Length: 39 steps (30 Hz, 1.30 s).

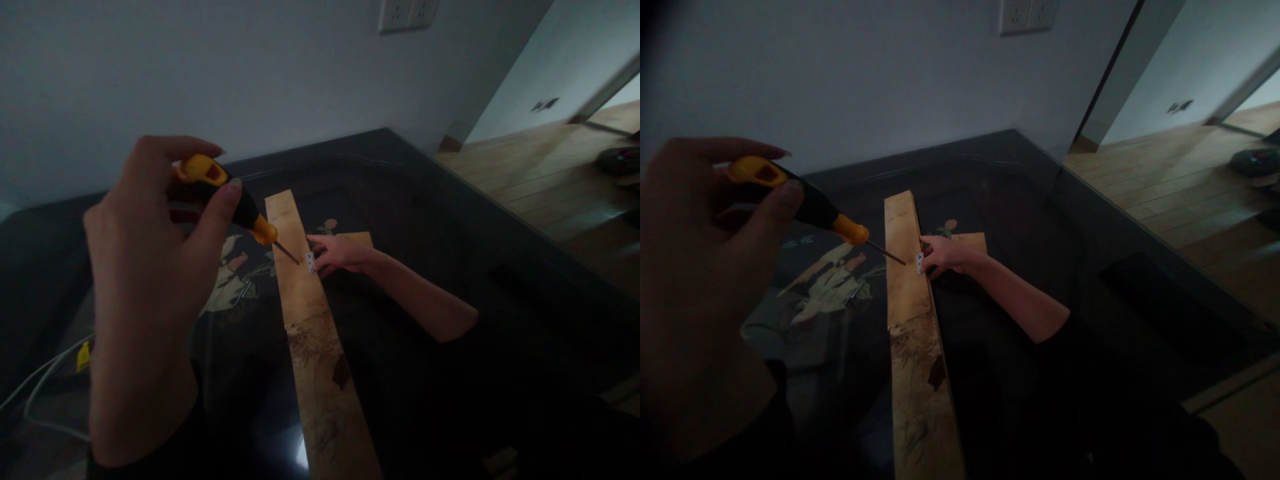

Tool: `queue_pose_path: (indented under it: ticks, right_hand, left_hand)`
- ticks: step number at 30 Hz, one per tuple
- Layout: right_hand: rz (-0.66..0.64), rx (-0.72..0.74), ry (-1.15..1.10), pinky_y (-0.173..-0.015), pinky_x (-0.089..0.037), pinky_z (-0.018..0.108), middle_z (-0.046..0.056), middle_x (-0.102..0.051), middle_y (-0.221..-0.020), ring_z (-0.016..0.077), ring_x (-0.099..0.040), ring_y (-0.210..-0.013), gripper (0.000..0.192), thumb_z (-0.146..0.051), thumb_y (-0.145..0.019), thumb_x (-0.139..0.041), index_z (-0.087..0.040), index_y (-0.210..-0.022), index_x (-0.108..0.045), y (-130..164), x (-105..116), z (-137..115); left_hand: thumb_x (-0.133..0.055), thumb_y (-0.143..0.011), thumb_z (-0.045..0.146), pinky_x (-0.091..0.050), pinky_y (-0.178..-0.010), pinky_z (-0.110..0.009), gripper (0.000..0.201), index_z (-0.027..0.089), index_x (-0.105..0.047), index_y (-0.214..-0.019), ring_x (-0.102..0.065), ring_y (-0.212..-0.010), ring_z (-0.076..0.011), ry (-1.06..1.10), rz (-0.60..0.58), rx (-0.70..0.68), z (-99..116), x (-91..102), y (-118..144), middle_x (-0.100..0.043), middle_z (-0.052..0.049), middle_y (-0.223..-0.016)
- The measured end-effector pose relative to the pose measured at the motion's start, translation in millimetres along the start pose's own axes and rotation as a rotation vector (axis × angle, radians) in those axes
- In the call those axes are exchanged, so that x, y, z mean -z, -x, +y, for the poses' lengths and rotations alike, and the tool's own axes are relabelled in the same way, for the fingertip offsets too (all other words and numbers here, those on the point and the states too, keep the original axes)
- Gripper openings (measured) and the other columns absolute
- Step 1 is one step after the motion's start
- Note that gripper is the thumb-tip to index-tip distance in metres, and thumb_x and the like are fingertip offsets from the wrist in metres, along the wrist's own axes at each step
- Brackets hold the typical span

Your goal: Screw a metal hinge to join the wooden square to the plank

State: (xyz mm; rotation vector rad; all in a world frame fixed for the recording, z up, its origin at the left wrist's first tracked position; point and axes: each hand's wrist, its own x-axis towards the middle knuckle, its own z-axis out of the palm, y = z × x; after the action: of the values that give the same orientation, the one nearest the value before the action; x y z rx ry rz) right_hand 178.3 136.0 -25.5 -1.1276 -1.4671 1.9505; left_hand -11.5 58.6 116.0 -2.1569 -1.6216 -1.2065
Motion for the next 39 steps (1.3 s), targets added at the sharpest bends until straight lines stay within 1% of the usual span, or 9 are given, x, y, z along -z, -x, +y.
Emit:
queue_pose_path:
  ticks: [8,17,22,25,27,29,33,36,39]
  right_hand:
    - [0.046,0.041,0.104,-0.059,-0.058,0.023,0.007,-0.063,-0.099,0.0171,-0.064,-0.081,0.066,-0.002,-0.067,-0.064,-0.016,-0.130,-0.052,3,-7,2]
    - [0.068,0.024,0.211,-0.054,-0.059,0.022,0.005,-0.060,-0.092,0.0163,-0.063,-0.081,0.061,-0.006,-0.076,-0.059,-0.015,-0.136,-0.049,7,-8,-6]
    - [0.135,0.032,0.386,-0.052,-0.058,0.022,0.011,-0.060,-0.106,0.0158,-0.062,-0.082,0.059,-0.013,-0.083,-0.057,-0.012,-0.140,-0.045,7,-3,-9]
    - [0.236,0.042,0.567,-0.046,-0.053,0.019,0.014,-0.061,-0.108,0.0119,-0.059,-0.070,0.062,-0.013,-0.084,-0.057,-0.005,-0.143,-0.041,12,6,-19]
    - [0.257,0.073,0.610,-0.046,-0.050,0.018,0.013,-0.064,-0.102,0.0088,-0.057,-0.062,0.057,-0.011,-0.085,-0.056,-0.003,-0.141,-0.044,21,12,-32]
    - [0.261,0.161,0.590,-0.051,-0.052,0.019,0.011,-0.066,-0.098,0.0079,-0.058,-0.060,0.051,-0.011,-0.086,-0.055,-0.004,-0.136,-0.050,35,14,-49]
    - [0.190,0.454,0.484,-0.063,-0.055,0.023,0.010,-0.070,-0.099,0.0134,-0.065,-0.079,0.040,-0.023,-0.089,-0.056,-0.009,-0.127,-0.058,68,0,-76]
    - [0.149,0.665,0.502,-0.067,-0.055,0.024,0.008,-0.070,-0.099,0.0150,-0.066,-0.087,0.044,-0.029,-0.086,-0.063,-0.012,-0.126,-0.057,85,-22,-83]
    - [0.233,0.781,0.548,-0.068,-0.055,0.025,0.007,-0.067,-0.105,0.0160,-0.065,-0.089,0.054,-0.031,-0.081,-0.071,-0.013,-0.128,-0.053,94,-41,-81]
  left_hand:
    - [-0.063,-0.084,0.032,-0.053,-0.072,-0.029,0.036,0.025,-0.059,-0.119,-0.068,-0.084,-0.0174,-0.019,-0.008,-0.033,-5,-1.3,0,-0.067,0.001,-0.099]
    - [-0.065,-0.083,0.031,-0.048,-0.065,-0.026,0.036,0.024,-0.061,-0.118,-0.065,-0.071,-0.0139,0.005,-0.029,-0.026,-4,-3.7,-2,-0.069,0.000,-0.093]
    - [-0.067,-0.080,0.029,-0.048,-0.066,-0.025,0.039,0.022,-0.062,-0.119,-0.065,-0.073,-0.0135,0.042,-0.008,-0.020,-4,-4.3,-2,-0.069,-0.001,-0.095]
    - [-0.070,-0.078,0.025,-0.049,-0.067,-0.023,0.044,0.019,-0.060,-0.120,-0.066,-0.078,-0.0133,0.153,0.003,0.028,-4,-6.0,-4,-0.070,-0.002,-0.096]
    - [-0.073,-0.075,0.022,-0.050,-0.064,-0.021,0.048,0.016,-0.059,-0.120,-0.065,-0.075,-0.0120,0.317,-0.004,0.096,-4,-8.9,-6,-0.071,-0.002,-0.090]
    - [-0.074,-0.073,0.022,-0.050,-0.060,-0.020,0.044,0.014,-0.061,-0.114,-0.063,-0.069,-0.0106,0.486,-0.005,0.163,-4,-13.1,-8,-0.070,-0.001,-0.083]
    - [-0.073,-0.075,0.029,-0.051,-0.062,-0.022,0.025,0.015,-0.065,-0.095,-0.063,-0.070,-0.0110,0.715,-0.022,0.174,-2,-21.3,-9,-0.069,-0.002,-0.083]
    - [-0.073,-0.075,0.031,-0.051,-0.060,-0.021,0.024,0.017,-0.063,-0.093,-0.063,-0.069,-0.0111,0.803,-0.077,0.144,3,-23.6,-7,-0.067,0.000,-0.082]
    - [-0.074,-0.076,0.033,-0.050,-0.060,-0.020,0.026,0.019,-0.060,-0.094,-0.063,-0.069,-0.0105,0.819,-0.121,0.106,10,-20.8,-4,-0.065,0.001,-0.082]
